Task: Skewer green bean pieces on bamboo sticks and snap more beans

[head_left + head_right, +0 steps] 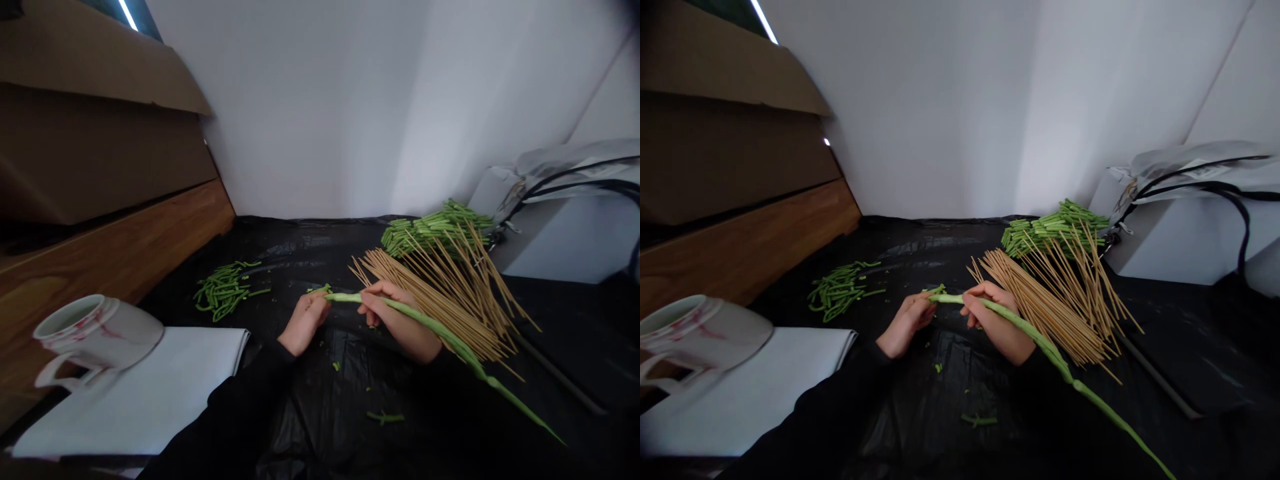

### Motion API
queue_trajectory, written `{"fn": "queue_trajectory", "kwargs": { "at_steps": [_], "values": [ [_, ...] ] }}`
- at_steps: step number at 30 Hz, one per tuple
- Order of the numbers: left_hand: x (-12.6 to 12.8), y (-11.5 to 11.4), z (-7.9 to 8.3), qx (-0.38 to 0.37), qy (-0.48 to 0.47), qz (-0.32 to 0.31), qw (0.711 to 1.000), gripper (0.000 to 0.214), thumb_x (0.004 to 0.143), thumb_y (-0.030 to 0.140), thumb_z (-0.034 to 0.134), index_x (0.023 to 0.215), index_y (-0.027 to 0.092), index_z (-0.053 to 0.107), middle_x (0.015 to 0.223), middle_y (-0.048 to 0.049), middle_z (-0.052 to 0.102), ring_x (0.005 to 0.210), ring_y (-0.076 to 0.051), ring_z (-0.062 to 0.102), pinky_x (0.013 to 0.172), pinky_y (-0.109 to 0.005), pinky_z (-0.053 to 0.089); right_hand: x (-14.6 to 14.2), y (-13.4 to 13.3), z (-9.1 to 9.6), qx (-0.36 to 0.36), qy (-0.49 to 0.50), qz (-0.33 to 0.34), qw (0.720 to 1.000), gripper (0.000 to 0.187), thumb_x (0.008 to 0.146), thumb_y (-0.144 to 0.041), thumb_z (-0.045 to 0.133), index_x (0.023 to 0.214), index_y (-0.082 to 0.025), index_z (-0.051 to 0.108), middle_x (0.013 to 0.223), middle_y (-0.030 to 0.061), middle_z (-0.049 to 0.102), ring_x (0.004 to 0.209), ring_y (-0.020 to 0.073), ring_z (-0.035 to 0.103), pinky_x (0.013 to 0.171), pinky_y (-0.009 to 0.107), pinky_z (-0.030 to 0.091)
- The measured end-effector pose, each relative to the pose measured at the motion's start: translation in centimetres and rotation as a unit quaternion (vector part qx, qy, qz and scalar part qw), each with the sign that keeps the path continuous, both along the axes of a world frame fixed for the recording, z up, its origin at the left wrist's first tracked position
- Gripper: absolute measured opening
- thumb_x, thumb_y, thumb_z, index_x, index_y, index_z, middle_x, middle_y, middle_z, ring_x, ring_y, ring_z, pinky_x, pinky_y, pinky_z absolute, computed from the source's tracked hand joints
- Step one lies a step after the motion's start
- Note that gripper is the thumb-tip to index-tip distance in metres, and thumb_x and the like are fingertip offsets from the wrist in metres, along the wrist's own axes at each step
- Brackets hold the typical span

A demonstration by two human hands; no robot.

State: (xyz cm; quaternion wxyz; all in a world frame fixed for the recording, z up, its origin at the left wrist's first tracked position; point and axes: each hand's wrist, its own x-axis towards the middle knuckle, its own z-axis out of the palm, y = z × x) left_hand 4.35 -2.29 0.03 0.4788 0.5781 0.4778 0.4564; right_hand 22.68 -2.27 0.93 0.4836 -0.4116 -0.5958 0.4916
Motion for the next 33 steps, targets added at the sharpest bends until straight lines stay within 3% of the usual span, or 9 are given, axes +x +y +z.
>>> {"fn": "queue_trajectory", "kwargs": {
  "at_steps": [5,9,13,18,22,24,27,30,33],
  "values": [
    [-0.3,0.7,0.2,-0.132,-0.233,-0.011,0.963,0.026,0.078,0.026,0.042,0.056,0.021,0.029,0.052,0.008,0.02,0.041,-0.006,0.015,0.039,-0.02,0.016,-0.5,-0.3,0.1,-0.016,0.005,-0.008,1.0,0.019,0.081,-0.037,0.062,0.084,-0.018,0.06,0.068,0.0017,0.067,0.052,0.0103,0.055,0.049,0.024,0.042],
    [-2.9,1.8,0.7,-0.118,-0.276,0.071,0.951,0.024,0.08,0.026,0.039,0.059,0.021,0.027,0.052,0.0085,0.019,0.039,-0.006,0.017,0.038,-0.018,0.021,0.3,0.1,0.1,0.013,0.017,-0.052,0.998,0.016,0.082,-0.034,0.061,0.079,-0.018,0.059,0.065,0.0008,0.065,0.052,0.0103,0.054,0.051,0.025,0.042],
    [-4.0,2.0,0.9,-0.095,-0.266,0.11,0.953,0.019,0.081,0.026,0.042,0.064,0.019,0.038,0.053,0.0079,0.026,0.041,-0.005,0.024,0.04,-0.017,0.024,1.1,0.7,-0.3,-0.009,0.051,-0.055,0.997,0.014,0.083,-0.031,0.061,0.077,-0.019,0.058,0.066,0.0007,0.064,0.052,0.0098,0.052,0.051,0.025,0.04],
    [-2.2,1.3,0.1,-0.019,-0.138,0.091,0.986,0.02,0.08,0.032,0.059,0.071,0.017,0.049,0.053,0.0083,0.03,0.044,-0.005,0.028,0.043,-0.018,0.023,0.6,0.6,-1.0,-0.038,0.045,-0.001,0.998,0.015,0.082,-0.033,0.062,0.077,-0.018,0.059,0.066,0.0003,0.064,0.051,0.0089,0.051,0.049,0.023,0.038],
    [-1.6,0.6,-0.2,0.07,0.028,0.039,0.996,0.027,0.09,0.04,0.051,0.091,0.015,0.061,0.058,0.0042,0.046,0.054,-0.01,0.044,0.053,-0.021,0.036,0.1,0.3,-1.1,-0.041,0.031,0.03,0.998,0.015,0.083,-0.033,0.061,0.08,-0.018,0.06,0.065,0.0002,0.065,0.05,0.009,0.051,0.047,0.022,0.039],
    [-1.3,0.1,0.0,0.12,0.117,-0.007,0.986,0.029,0.093,0.039,0.047,0.102,0.016,0.062,0.077,-0.0016,0.061,0.073,-0.015,0.057,0.069,-0.025,0.044,0.0,0.2,-1.3,-0.038,0.02,0.037,0.998,0.017,0.082,-0.035,0.062,0.082,-0.018,0.061,0.066,0.0006,0.065,0.05,0.0093,0.052,0.047,0.022,0.039],
    [-0.7,-0.6,0.2,0.177,0.214,-0.086,0.957,0.027,0.096,0.033,0.042,0.11,0.019,0.061,0.104,-0.006,0.065,0.098,-0.019,0.059,0.089,-0.03,0.043,-0.1,0.3,-1.8,-0.028,0.003,0.037,0.999,0.02,0.079,-0.037,0.065,0.081,-0.018,0.061,0.064,0.0004,0.064,0.049,0.0097,0.053,0.047,0.022,0.04],
    [-0.1,-1.0,0.0,0.216,0.289,-0.136,0.923,0.026,0.098,0.029,0.037,0.105,0.02,0.06,0.101,-0.0055,0.065,0.095,-0.018,0.06,0.087,-0.031,0.045,-0.3,0.4,-2.2,-0.025,-0.002,0.045,0.999,0.021,0.078,-0.038,0.067,0.082,-0.018,0.062,0.063,-0.0005,0.063,0.049,0.0099,0.053,0.047,0.022,0.041],
    [0.0,-1.0,-0.5,0.243,0.362,-0.118,0.892,0.025,0.099,0.029,0.035,0.1,0.019,0.058,0.093,-0.0052,0.063,0.088,-0.018,0.06,0.081,-0.03,0.047,-0.5,0.2,-2.1,-0.038,-0.005,0.054,0.998,0.023,0.077,-0.04,0.068,0.084,-0.019,0.062,0.064,-0.0008,0.064,0.048,0.0103,0.054,0.047,0.023,0.041]
  ]
}}
